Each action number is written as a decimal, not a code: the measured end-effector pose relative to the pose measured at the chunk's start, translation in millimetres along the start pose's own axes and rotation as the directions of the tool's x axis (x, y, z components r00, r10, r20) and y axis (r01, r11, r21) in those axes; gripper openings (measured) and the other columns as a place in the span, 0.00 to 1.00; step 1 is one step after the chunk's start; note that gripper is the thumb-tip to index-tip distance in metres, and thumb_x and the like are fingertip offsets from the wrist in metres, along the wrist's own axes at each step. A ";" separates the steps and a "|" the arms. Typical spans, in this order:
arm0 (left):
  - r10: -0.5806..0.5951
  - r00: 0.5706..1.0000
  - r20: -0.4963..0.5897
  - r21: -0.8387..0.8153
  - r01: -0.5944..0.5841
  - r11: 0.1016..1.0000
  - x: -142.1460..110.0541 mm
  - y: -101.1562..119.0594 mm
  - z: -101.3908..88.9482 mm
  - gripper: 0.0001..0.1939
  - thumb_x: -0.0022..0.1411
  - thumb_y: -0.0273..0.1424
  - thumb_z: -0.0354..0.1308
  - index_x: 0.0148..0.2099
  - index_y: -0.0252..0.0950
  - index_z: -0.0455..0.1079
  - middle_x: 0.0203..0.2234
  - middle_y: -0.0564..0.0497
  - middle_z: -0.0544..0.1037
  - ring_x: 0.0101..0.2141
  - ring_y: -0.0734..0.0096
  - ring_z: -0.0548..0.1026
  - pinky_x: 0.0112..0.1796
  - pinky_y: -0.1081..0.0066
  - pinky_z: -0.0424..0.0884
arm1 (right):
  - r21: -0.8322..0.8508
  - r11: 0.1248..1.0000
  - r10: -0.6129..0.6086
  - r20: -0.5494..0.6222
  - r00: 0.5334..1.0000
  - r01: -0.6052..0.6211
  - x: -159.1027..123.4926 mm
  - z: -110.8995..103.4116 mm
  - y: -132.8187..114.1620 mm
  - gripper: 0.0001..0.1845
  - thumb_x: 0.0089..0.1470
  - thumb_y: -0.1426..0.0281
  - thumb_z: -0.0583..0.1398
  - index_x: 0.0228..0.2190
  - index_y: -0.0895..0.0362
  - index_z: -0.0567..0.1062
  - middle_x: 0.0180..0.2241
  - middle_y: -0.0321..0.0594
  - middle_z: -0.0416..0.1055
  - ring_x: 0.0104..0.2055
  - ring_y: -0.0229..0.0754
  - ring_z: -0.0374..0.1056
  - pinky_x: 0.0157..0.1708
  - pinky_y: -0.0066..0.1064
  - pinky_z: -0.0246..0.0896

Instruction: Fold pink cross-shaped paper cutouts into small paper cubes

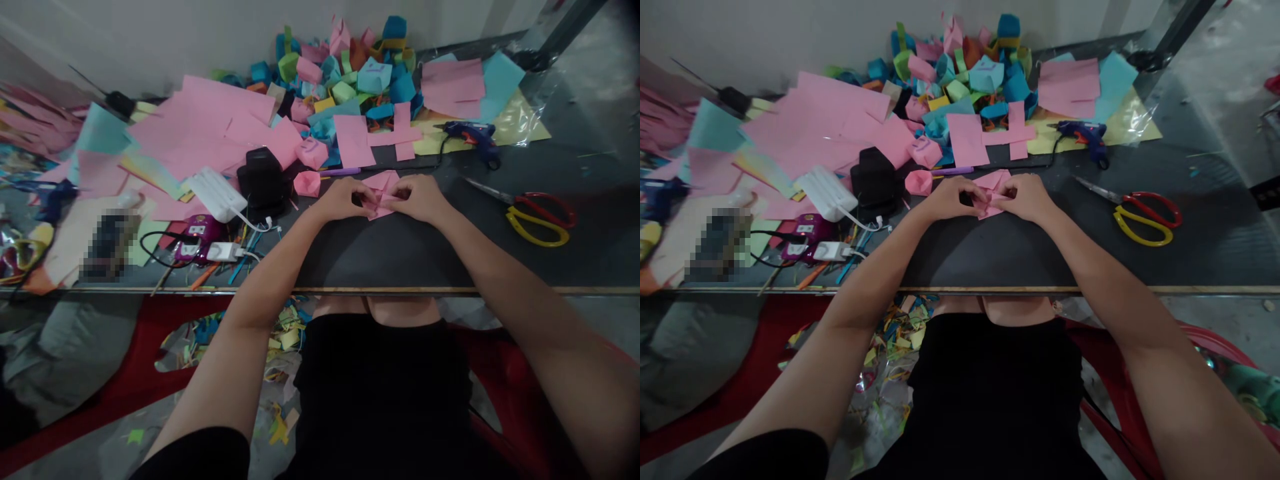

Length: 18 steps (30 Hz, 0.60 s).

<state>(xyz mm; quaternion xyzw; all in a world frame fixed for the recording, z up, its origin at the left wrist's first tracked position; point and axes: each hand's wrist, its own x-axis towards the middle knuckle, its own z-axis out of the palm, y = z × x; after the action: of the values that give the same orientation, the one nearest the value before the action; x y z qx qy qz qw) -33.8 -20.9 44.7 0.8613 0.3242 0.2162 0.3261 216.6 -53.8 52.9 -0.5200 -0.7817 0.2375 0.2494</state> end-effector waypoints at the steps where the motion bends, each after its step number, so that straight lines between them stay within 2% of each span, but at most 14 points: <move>1: -0.004 1.000 -0.004 0.006 0.004 1.000 -0.1 1.0 0.5 0.12 0.57 0.40 0.73 0.42 0.42 0.85 0.41 0.48 0.89 0.41 0.62 0.84 0.47 0.60 0.80 | 0.001 1.000 0.005 0.004 1.000 -0.005 0.1 -0.5 -0.2 0.11 0.52 0.58 0.69 0.28 0.53 0.85 0.29 0.42 0.80 0.31 0.44 0.71 0.34 0.40 0.62; 6: 0.002 1.000 0.009 0.004 -0.002 1.000 0.3 2.9 0.3 0.13 0.56 0.41 0.74 0.42 0.43 0.84 0.41 0.49 0.88 0.41 0.62 0.84 0.49 0.60 0.80 | 0.057 0.996 0.062 0.015 0.998 -0.063 0.0 -2.7 -2.2 0.10 0.51 0.60 0.69 0.31 0.53 0.86 0.30 0.41 0.80 0.32 0.44 0.72 0.35 0.39 0.63; 10: 0.030 0.999 0.012 0.042 -0.031 0.999 0.7 2.4 0.4 0.13 0.56 0.41 0.74 0.42 0.42 0.84 0.41 0.49 0.88 0.42 0.62 0.84 0.49 0.60 0.79 | 0.023 0.997 0.075 0.004 0.997 -0.075 0.4 -1.7 -2.6 0.09 0.53 0.60 0.70 0.31 0.53 0.86 0.30 0.41 0.80 0.32 0.45 0.73 0.37 0.40 0.65; 15: 0.056 0.998 0.012 0.133 -0.058 0.989 -0.2 1.6 1.1 0.16 0.58 0.39 0.73 0.48 0.42 0.83 0.43 0.49 0.87 0.44 0.60 0.83 0.51 0.60 0.77 | 0.028 0.997 0.070 -0.034 0.997 -0.070 1.0 0.4 -0.8 0.11 0.53 0.59 0.72 0.34 0.53 0.87 0.34 0.44 0.82 0.35 0.47 0.74 0.39 0.42 0.67; 18: 0.121 0.992 0.047 0.156 -0.127 0.980 -0.6 1.5 0.9 0.15 0.60 0.37 0.71 0.49 0.42 0.83 0.43 0.49 0.87 0.44 0.61 0.82 0.50 0.61 0.76 | 0.036 0.996 0.089 -0.058 0.994 -0.087 1.1 1.6 -0.3 0.08 0.53 0.62 0.72 0.34 0.53 0.87 0.36 0.44 0.82 0.37 0.48 0.74 0.42 0.43 0.68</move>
<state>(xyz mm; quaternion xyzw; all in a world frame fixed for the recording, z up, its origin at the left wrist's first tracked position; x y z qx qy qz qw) -33.1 -22.6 45.1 0.9069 0.2799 0.1933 0.2486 215.1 -53.0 52.1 -0.5567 -0.7461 0.2456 0.2704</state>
